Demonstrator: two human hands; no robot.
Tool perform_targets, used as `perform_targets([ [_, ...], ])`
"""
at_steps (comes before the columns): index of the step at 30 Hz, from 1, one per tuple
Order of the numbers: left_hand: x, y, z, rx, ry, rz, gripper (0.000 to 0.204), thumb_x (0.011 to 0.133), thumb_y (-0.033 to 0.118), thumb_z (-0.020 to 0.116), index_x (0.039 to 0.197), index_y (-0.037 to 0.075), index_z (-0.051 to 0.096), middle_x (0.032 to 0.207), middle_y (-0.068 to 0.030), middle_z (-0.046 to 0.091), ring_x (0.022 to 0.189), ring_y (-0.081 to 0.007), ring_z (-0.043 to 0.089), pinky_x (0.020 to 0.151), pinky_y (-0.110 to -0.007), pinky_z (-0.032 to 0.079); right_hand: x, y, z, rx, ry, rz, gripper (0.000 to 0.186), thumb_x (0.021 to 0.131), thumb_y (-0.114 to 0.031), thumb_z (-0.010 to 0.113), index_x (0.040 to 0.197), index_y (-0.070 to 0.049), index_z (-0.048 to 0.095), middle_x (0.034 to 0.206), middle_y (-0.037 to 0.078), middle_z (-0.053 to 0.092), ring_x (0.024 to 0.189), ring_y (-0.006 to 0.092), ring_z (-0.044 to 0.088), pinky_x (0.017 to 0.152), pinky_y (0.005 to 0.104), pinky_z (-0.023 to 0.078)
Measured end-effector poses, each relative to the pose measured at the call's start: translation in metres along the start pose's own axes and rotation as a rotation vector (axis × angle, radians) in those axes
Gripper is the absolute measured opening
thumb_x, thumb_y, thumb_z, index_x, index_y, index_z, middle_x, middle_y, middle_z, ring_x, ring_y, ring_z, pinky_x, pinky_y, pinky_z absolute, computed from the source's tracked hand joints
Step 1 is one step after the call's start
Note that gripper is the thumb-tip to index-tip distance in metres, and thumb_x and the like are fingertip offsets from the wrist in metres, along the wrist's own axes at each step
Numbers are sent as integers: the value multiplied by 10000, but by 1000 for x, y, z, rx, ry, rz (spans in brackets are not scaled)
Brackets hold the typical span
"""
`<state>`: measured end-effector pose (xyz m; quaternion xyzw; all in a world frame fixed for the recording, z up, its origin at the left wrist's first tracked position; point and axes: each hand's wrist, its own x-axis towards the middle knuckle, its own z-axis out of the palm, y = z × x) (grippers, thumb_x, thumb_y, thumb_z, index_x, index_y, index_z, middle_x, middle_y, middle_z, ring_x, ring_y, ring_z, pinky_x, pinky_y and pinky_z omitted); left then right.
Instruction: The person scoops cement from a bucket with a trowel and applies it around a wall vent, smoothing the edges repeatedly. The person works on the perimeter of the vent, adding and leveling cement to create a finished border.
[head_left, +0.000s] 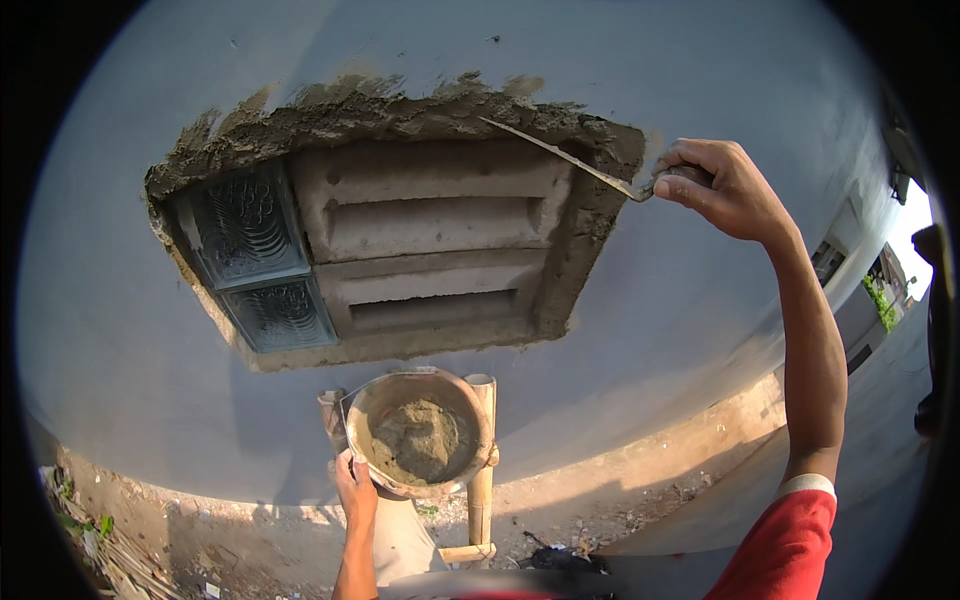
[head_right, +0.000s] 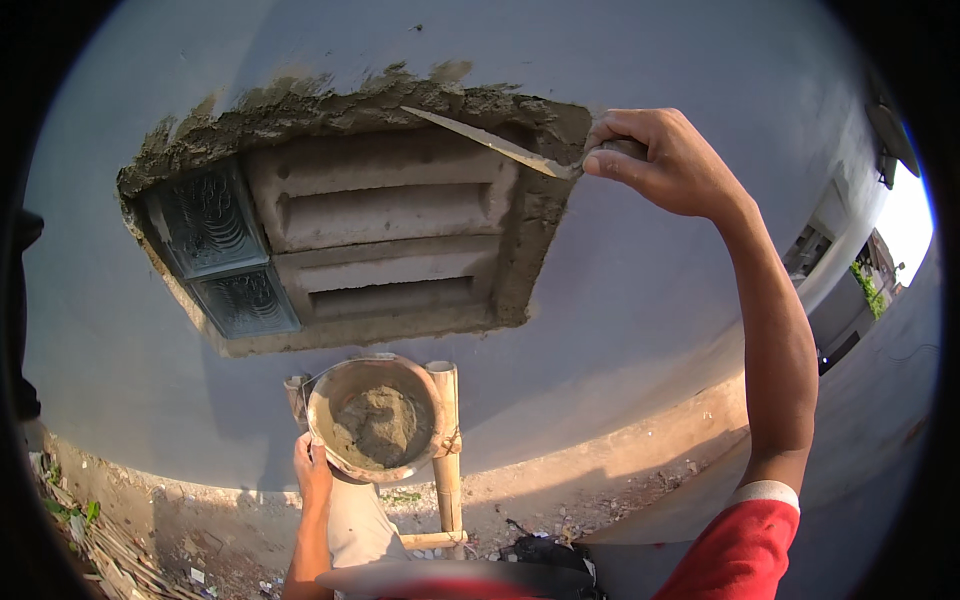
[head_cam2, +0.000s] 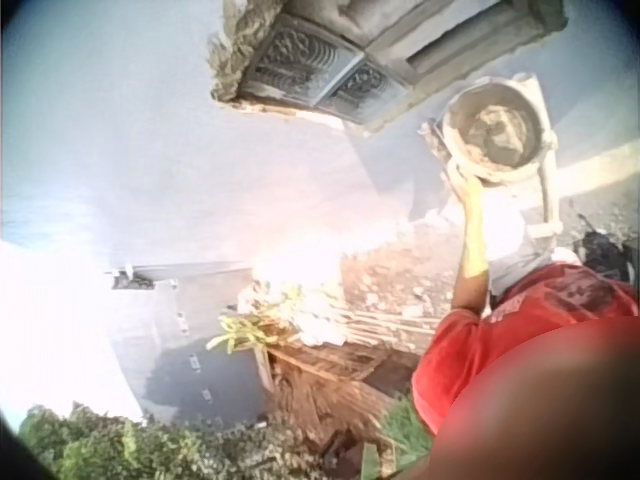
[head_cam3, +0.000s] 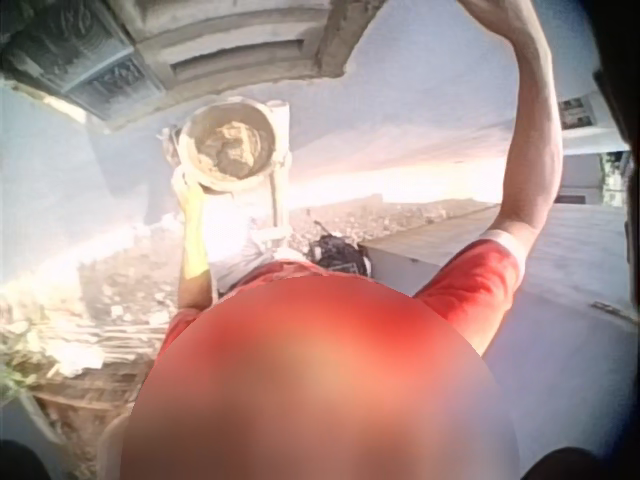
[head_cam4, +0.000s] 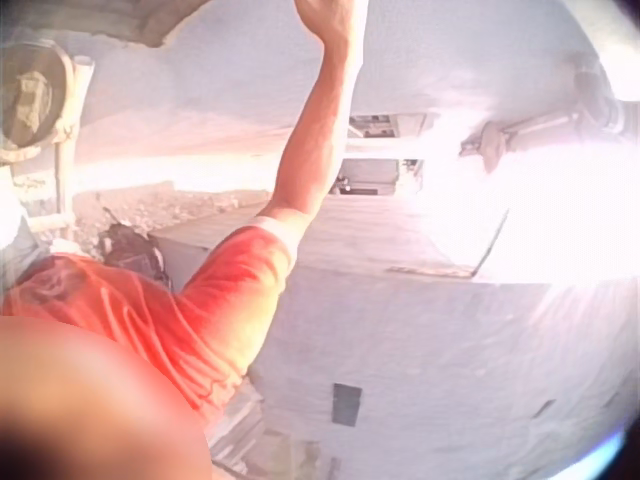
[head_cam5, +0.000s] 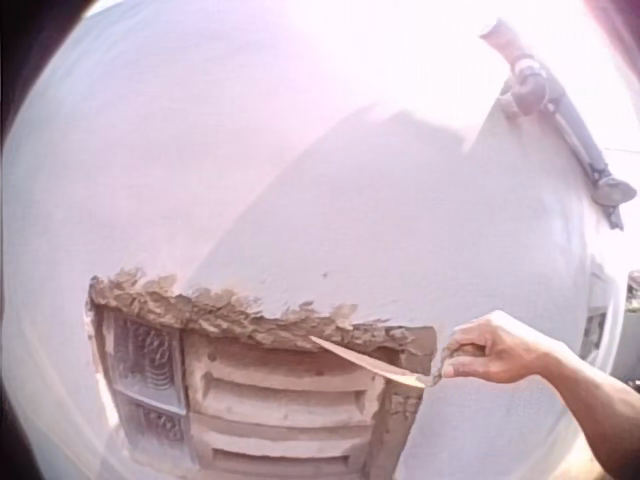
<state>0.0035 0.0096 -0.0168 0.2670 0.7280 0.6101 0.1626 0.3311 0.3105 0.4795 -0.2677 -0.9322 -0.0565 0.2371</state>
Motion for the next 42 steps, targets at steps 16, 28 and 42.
perform_targets([
  [16, 3, -12, -1, 11, -20, 61, 294, 1070, 163, 506, 1269, -32, 598, 1171, -176, 646, 1099, -298, 599, 1016, -404, 448, 5, 21, -16, -229, 175, -21, 284, 953, -302, 794, 1065, -41, 783, 906, 93, 753, 747, 200, 684, 700, 355, 563],
  [28, 4, -16, -5, 29, -60, -47, 292, 1096, 203, 529, 1280, -15, 597, 1155, -157, 642, 1095, -276, 592, 1015, -400, 445, -65, -61, 9, 53, -206, -227, 271, 871, -247, 850, 1011, -32, 765, 861, 101, 712, 746, 284, 683, 690, 405, 543],
  [42, 0, -4, -2, -8, -8, 39, 298, 1091, 177, 507, 1288, -28, 596, 1160, -152, 644, 1083, -260, 594, 1002, -382, 451, -24, -13, -28, -196, 242, -155, 245, 936, -258, 815, 1040, -39, 780, 855, 87, 737, 662, 184, 648, 615, 340, 516],
])
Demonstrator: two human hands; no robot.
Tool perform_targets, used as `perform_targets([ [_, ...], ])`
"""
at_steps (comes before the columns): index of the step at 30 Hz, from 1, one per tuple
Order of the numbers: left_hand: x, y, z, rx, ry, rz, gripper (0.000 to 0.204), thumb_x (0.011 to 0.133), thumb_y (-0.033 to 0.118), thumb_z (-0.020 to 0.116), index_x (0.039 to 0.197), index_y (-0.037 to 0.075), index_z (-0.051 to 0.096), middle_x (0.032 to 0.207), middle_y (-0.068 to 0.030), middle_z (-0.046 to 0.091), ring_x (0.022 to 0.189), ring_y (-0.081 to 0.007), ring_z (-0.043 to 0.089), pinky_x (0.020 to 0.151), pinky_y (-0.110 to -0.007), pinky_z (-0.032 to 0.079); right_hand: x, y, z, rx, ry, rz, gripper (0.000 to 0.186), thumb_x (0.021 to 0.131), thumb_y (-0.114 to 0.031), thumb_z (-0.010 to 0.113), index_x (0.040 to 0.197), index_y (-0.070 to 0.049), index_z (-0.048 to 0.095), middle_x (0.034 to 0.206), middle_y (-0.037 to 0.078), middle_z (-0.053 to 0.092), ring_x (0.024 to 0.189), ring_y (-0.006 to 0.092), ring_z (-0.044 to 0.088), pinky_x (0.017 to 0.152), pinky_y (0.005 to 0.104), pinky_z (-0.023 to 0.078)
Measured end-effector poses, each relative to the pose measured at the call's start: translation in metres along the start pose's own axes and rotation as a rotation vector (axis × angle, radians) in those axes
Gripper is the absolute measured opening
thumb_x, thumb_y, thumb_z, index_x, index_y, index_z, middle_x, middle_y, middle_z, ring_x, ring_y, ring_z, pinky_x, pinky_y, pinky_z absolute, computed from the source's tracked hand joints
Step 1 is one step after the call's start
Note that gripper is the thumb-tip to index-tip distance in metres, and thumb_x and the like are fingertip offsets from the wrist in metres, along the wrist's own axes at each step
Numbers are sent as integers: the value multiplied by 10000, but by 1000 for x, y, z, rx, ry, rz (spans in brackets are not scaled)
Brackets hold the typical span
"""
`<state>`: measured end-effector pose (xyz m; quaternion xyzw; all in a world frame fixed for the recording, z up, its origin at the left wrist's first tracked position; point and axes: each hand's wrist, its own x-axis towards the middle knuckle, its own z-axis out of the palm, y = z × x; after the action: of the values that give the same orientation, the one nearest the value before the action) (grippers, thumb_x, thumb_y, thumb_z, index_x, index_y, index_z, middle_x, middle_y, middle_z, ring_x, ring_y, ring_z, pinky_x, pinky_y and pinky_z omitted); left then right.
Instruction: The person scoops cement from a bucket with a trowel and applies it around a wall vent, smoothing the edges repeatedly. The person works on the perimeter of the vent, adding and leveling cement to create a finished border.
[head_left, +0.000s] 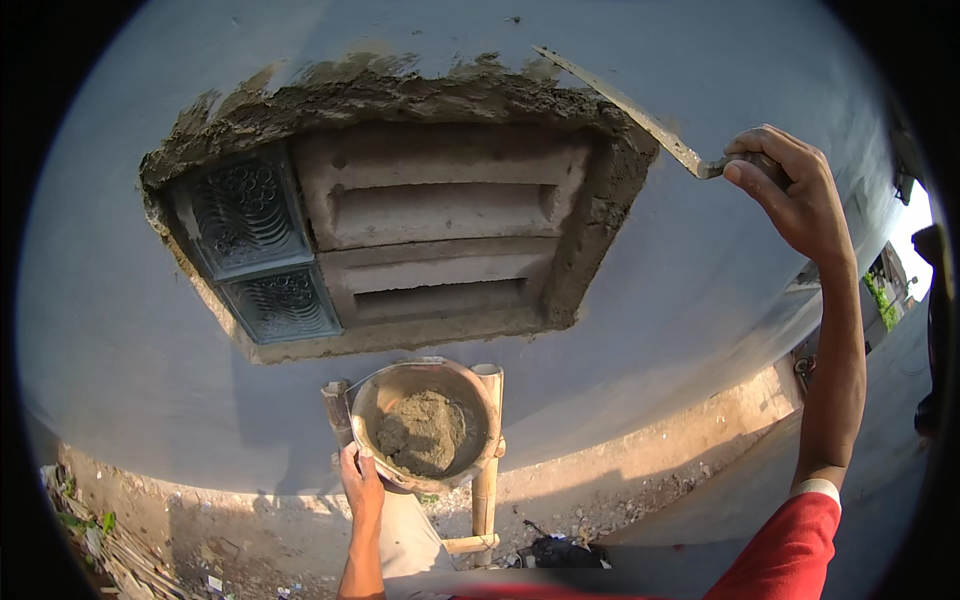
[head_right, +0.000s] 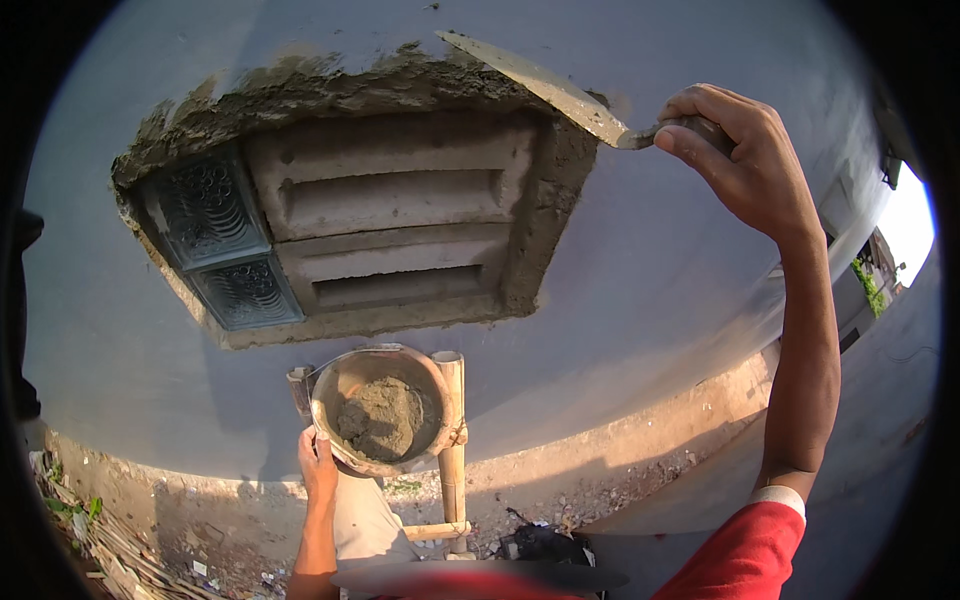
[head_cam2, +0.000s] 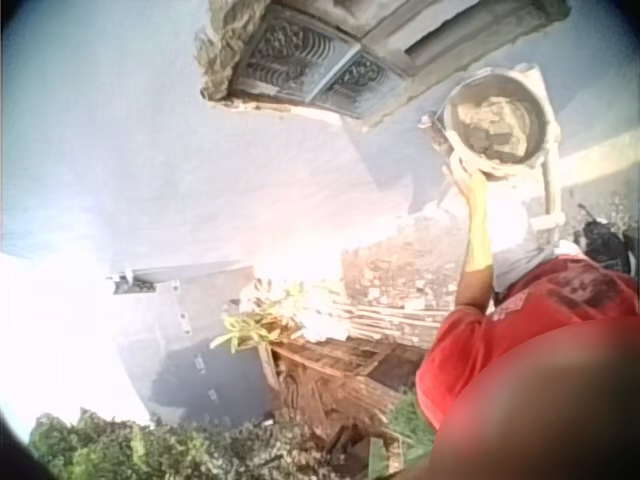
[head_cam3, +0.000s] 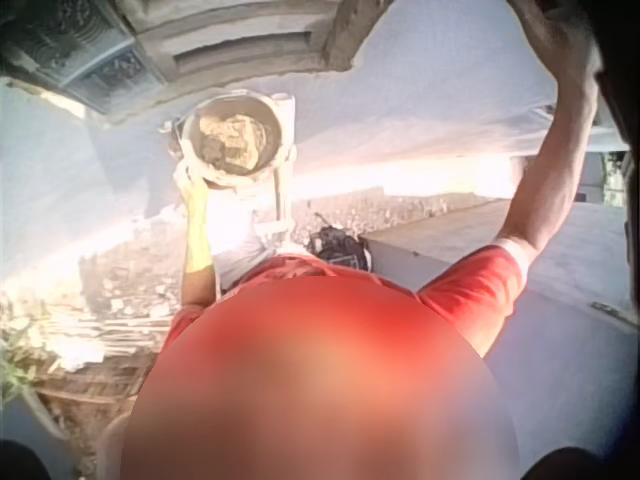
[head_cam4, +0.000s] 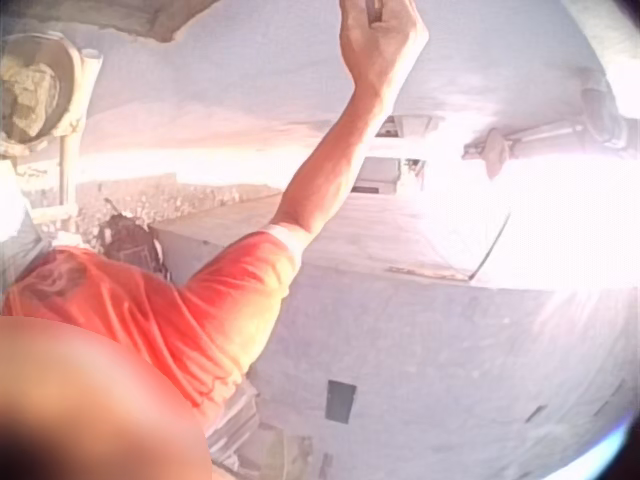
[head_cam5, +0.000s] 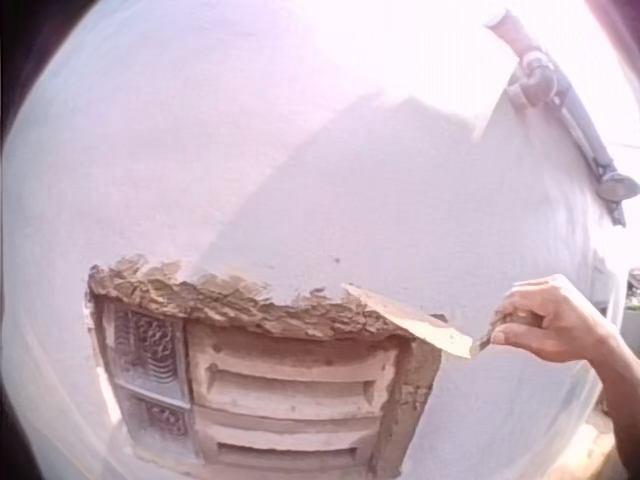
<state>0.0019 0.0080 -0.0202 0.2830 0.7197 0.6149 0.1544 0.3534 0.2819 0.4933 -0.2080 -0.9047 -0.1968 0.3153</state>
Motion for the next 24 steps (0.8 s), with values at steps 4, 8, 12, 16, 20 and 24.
perform_targets([
  [4, 1, -1, -1, -18, -31, -56, 296, 1091, 184, 518, 1282, -28, 599, 1157, -143, 645, 1080, -248, 593, 999, -382, 453, -20, -3, 9, 96, -40, 92, 249, 931, -273, 823, 1011, -42, 771, 838, 83, 727, 653, 174, 621, 605, 327, 488],
  [8, 2, -7, -2, 2, -28, -54, 308, 1087, 204, 541, 1283, -26, 602, 1164, -145, 646, 1082, -246, 597, 989, -385, 459, -33, -11, 24, 136, -95, 132, 215, 931, -222, 803, 1016, -28, 763, 808, 85, 696, 666, 182, 611, 614, 340, 475],
  [12, 8, -23, -3, 16, -40, -23, 317, 1067, 229, 566, 1246, -26, 625, 1172, -176, 650, 1098, -298, 601, 997, -423, 457, -71, -38, 57, 303, -285, 269, 227, 943, -235, 763, 979, -12, 748, 821, 120, 692, 745, 277, 659, 707, 406, 515],
  [16, 14, -31, -7, 80, -43, -25, 305, 1045, 217, 568, 1212, -30, 635, 1202, -218, 651, 1117, -360, 598, 1009, -467, 451, -113, -58, 103, 229, -328, 349, 290, 963, -292, 737, 962, -2, 725, 851, 158, 714, 810, 339, 688, 758, 452, 532],
  [20, 14, -28, -9, 52, -76, -108, 300, 1058, 209, 572, 1216, -39, 630, 1173, -190, 661, 1118, -307, 610, 1011, -416, 456, -128, -52, 118, 369, -88, 438, 323, 991, -324, 704, 966, -2, 704, 865, 175, 723, 815, 349, 695, 768, 462, 531],
  [24, 18, -32, -14, 115, -103, -84, 288, 1082, 236, 571, 1217, -13, 623, 1096, -126, 657, 1006, -224, 603, 902, -366, 470, -134, -59, 137, 326, -256, 784, 351, 1014, -354, 668, 960, -7, 678, 847, 156, 704, 810, 339, 682, 752, 457, 520],
])
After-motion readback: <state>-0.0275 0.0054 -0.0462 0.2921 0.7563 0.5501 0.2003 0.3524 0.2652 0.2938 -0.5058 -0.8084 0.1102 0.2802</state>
